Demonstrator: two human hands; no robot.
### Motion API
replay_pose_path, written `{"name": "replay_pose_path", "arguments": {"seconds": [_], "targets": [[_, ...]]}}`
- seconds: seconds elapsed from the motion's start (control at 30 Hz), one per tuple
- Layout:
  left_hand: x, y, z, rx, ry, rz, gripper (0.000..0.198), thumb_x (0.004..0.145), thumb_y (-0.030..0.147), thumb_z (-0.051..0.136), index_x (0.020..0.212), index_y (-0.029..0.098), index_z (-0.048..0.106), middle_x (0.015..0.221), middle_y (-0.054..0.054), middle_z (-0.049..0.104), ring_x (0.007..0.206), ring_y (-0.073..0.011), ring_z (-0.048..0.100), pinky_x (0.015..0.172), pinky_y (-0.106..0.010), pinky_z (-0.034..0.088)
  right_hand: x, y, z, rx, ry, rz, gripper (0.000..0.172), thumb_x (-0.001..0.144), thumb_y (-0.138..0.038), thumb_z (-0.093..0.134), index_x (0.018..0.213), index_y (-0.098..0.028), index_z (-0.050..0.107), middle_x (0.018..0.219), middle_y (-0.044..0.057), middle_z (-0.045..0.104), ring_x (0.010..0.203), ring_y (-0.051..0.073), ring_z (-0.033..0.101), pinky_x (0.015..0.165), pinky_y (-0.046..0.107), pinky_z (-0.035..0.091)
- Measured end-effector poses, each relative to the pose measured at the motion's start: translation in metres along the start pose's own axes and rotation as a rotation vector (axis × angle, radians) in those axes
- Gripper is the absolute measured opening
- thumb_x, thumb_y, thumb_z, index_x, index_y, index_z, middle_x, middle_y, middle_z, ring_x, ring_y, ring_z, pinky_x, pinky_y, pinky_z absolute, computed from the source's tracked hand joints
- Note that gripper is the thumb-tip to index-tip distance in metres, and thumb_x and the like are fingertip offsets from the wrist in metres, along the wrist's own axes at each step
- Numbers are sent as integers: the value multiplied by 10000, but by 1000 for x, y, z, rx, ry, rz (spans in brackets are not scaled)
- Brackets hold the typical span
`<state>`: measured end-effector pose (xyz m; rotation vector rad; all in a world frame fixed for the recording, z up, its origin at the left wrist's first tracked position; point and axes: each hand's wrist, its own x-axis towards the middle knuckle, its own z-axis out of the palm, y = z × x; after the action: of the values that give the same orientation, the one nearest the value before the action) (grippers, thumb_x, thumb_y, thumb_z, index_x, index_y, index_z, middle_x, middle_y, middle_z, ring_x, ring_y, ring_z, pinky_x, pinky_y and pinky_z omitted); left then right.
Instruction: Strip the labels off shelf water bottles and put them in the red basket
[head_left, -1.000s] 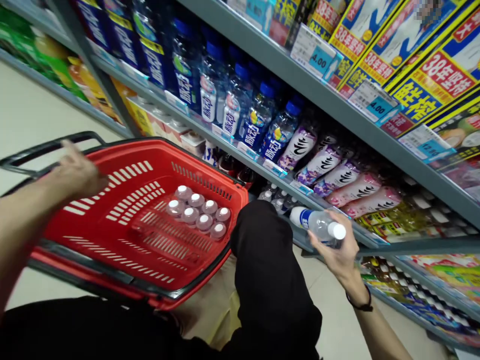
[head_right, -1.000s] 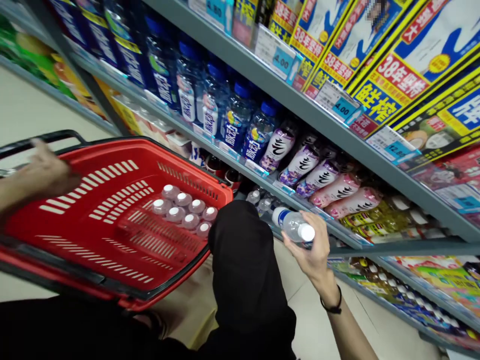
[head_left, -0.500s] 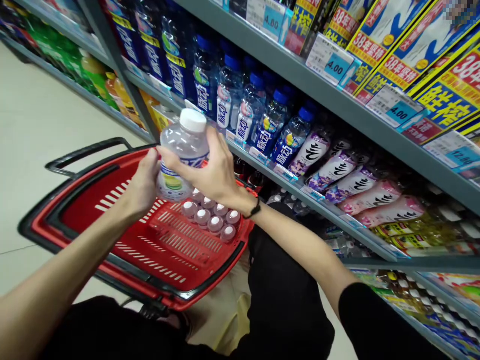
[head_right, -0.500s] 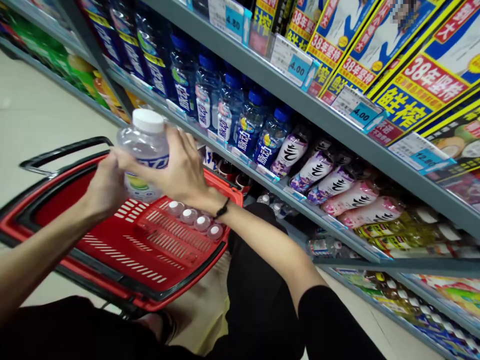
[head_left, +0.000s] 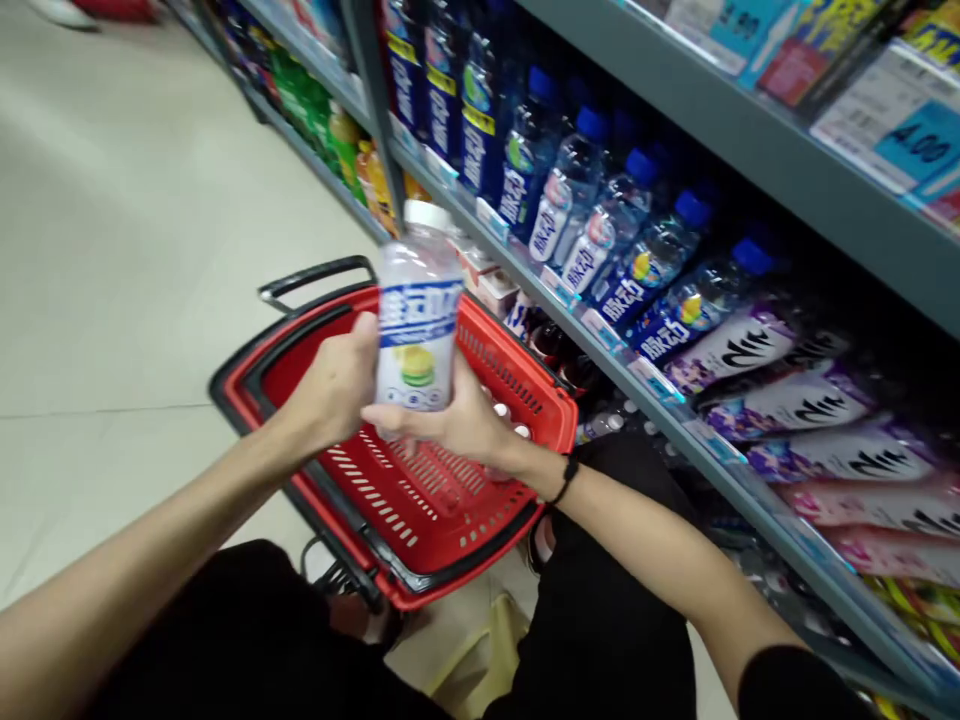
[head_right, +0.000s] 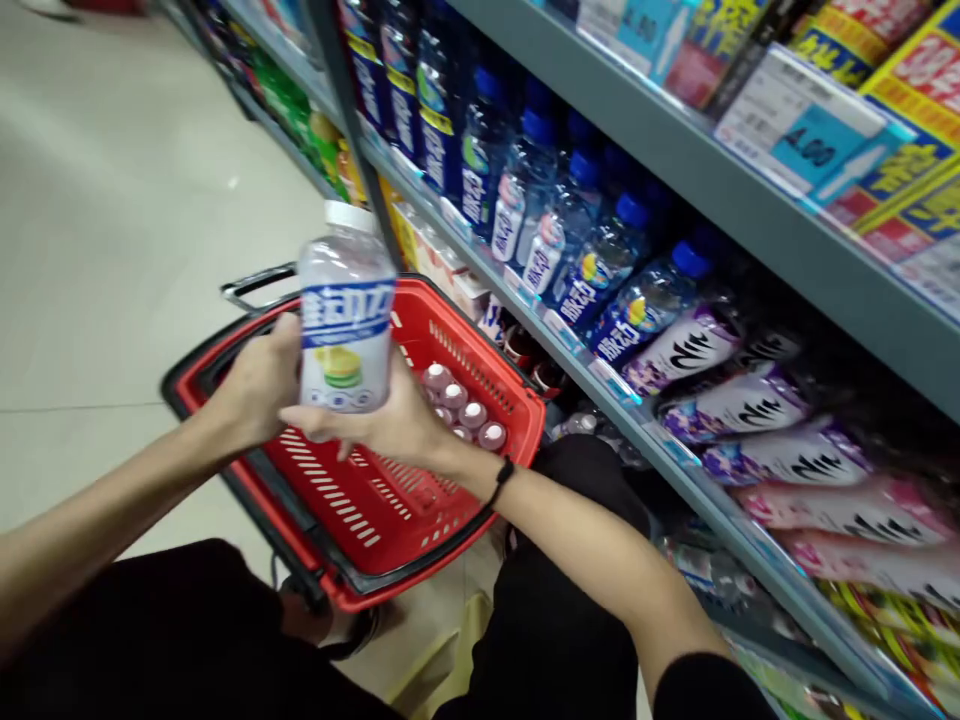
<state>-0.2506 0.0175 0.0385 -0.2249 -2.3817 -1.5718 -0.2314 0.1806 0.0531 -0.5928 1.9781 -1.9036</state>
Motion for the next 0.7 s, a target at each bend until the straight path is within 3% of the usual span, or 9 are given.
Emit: {"name": "replay_pose_path", "arguments": {"seconds": [0.1, 0.17, 0.27, 0.37, 0.53, 0.7], "targets": [[2, 17, -20, 203, 44, 361, 579, 1048, 554, 338, 583, 214, 400, 496, 11, 482, 449, -107, 425, 517, -272, 343, -5, -3, -2, 138, -48, 51, 649, 579, -484, 1006, 989, -250, 561, 744, -66, 663, 555, 137, 608, 494, 279, 548], [2, 29, -30, 265, 106, 462, 510, 1058, 450, 369, 610, 209, 412, 524, 24, 470, 476, -99, 415, 536, -273, 322, -13, -3, -3, 133, -2, 113, 633, 587, -455, 1002, 1012, -238, 587, 771, -44, 679, 584, 140, 618, 497, 266, 532], [1, 37, -38, 179, 145, 429, 481, 1071, 444, 397, 685, 186, 523, 606, 12, 558, 550, -99, 473, 573, -263, 359, -24, -3, -2, 107, 54, 190, 642, 594, -442, 993, 1056, -231, 600, 805, -22, 693, 611, 153, 639, 491, 261, 524], [-2, 34, -39, -20, 56, 379, 393, 979, 532, 608, 885, 155, 661, 786, -35, 689, 674, -119, 579, 634, -259, 451, -30, -4, -1, 105, 69, 238, 657, 585, -458, 992, 1061, -221, 606, 836, 0, 704, 614, 151, 637, 493, 261, 519], [-8, 34, -30, -367, -81, 257, 574, 789, 571, 840, 1136, 139, 691, 1228, -162, 725, 1025, -220, 696, 852, -348, 587, -30, -9, -1, 101, 12, 208, 660, 574, -471, 990, 1061, -229, 617, 849, 10, 713, 653, 173, 654, 552, 297, 542], [-18, 53, -23, -585, 60, 245, 552, 715, 486, 927, 1086, 148, 699, 1139, -125, 742, 998, -206, 712, 919, -378, 598, -33, -18, 5, 22, -5, 140, 606, 558, -482, 997, 985, -219, 657, 852, 31, 750, 736, 209, 702, 687, 346, 586]]}}
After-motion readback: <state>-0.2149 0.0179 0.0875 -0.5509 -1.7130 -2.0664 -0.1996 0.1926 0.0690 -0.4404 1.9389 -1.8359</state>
